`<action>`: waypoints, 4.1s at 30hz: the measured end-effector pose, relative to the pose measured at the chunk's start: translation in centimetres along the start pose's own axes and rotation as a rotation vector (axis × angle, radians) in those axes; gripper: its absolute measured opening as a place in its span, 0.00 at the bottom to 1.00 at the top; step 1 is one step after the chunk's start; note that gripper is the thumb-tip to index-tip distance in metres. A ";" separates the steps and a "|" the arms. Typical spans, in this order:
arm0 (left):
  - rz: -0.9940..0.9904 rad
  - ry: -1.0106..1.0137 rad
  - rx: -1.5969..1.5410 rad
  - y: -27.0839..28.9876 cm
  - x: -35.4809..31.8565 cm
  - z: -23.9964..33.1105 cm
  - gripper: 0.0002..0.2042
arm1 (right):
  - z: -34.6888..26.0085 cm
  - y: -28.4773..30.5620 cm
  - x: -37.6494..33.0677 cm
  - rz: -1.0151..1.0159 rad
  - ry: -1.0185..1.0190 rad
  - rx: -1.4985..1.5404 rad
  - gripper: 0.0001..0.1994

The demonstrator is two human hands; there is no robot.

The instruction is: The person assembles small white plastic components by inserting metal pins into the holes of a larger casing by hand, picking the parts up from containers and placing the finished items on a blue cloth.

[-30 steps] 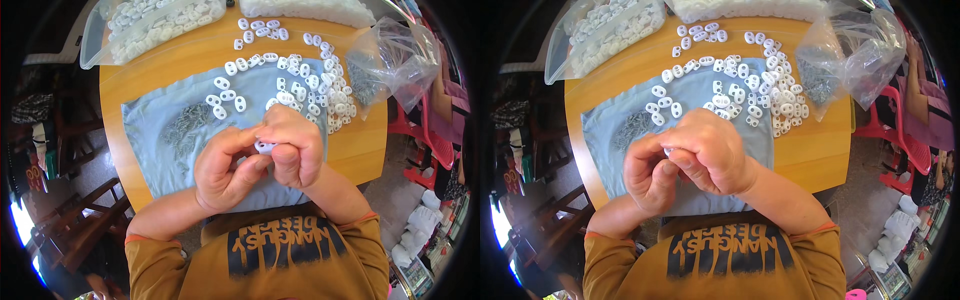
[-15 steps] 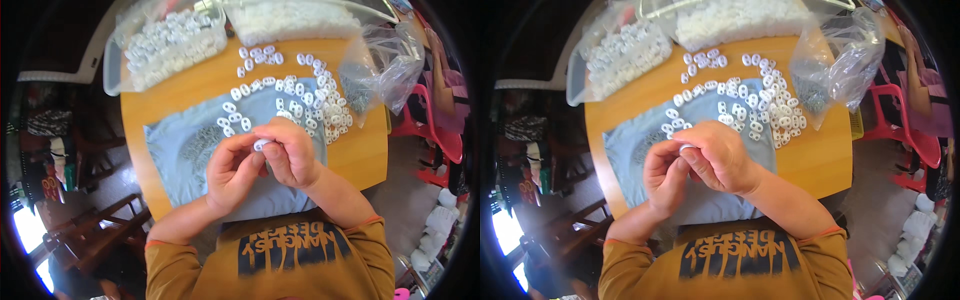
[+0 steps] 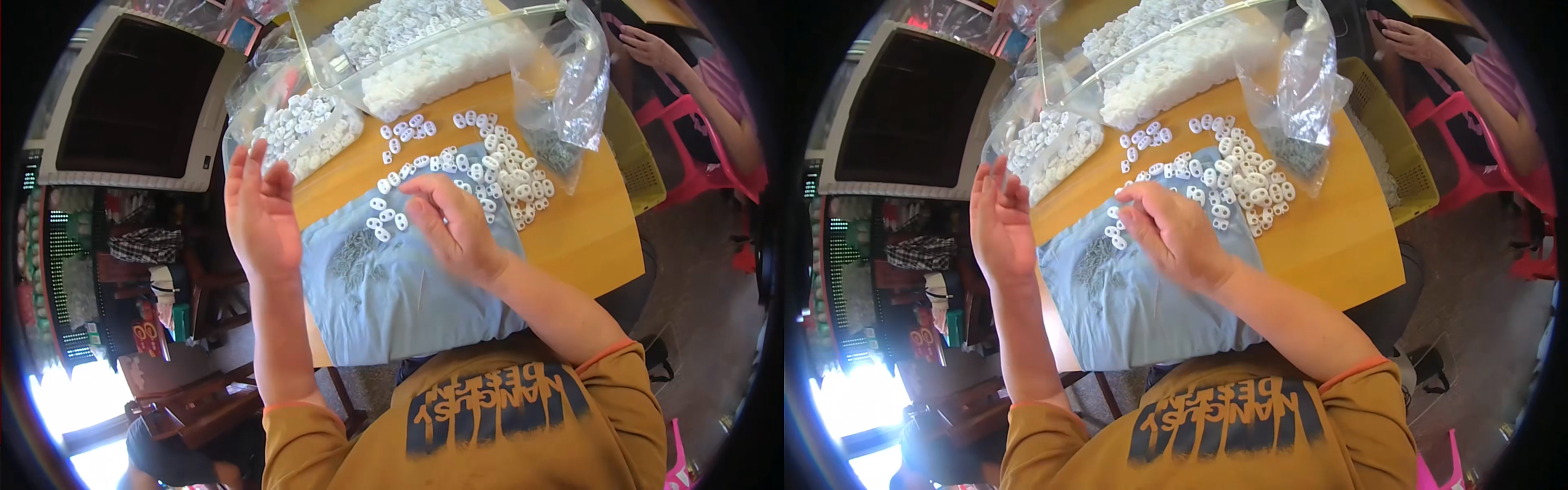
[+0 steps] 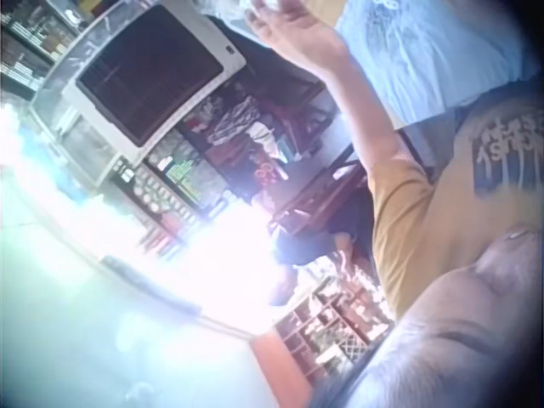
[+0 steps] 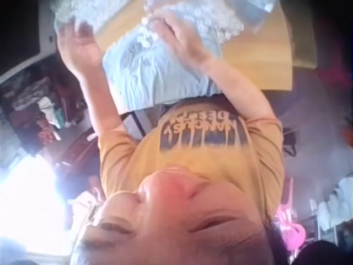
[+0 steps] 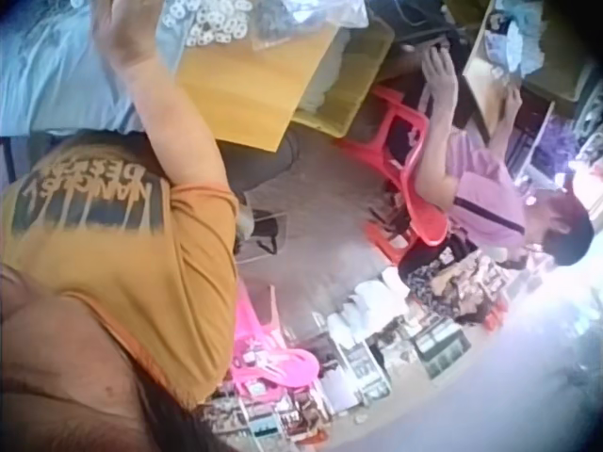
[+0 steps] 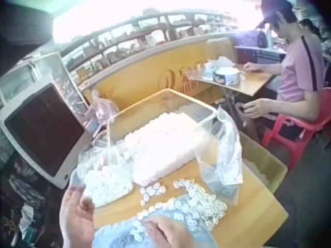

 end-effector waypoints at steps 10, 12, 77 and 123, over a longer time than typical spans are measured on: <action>-0.828 0.654 -0.491 -8.2 -14.6 0.7 0.22 | 0.9 0.9 1.4 0.196 -0.112 0.475 0.09; -1.071 0.883 -0.866 -11.0 -15.3 0.1 0.34 | 0.8 1.3 1.4 0.192 -0.162 0.491 0.09; -0.412 -0.466 1.326 -2.9 -5.4 -5.0 0.06 | 1.2 0.2 0.7 -0.272 -0.425 0.493 0.09; -0.651 0.087 1.282 -3.0 -6.6 -8.4 0.10 | 1.4 3.0 1.7 -0.092 -0.462 0.864 0.02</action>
Point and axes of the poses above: each hand's wrist, its own x-axis towards the middle knuckle, its own y-axis out of the back of the hand, z = x × y, the point moved 1 cm from there along x, towards the middle knuckle, and after that the axes turned 11 degrees about -z, right-handed, at the moved point
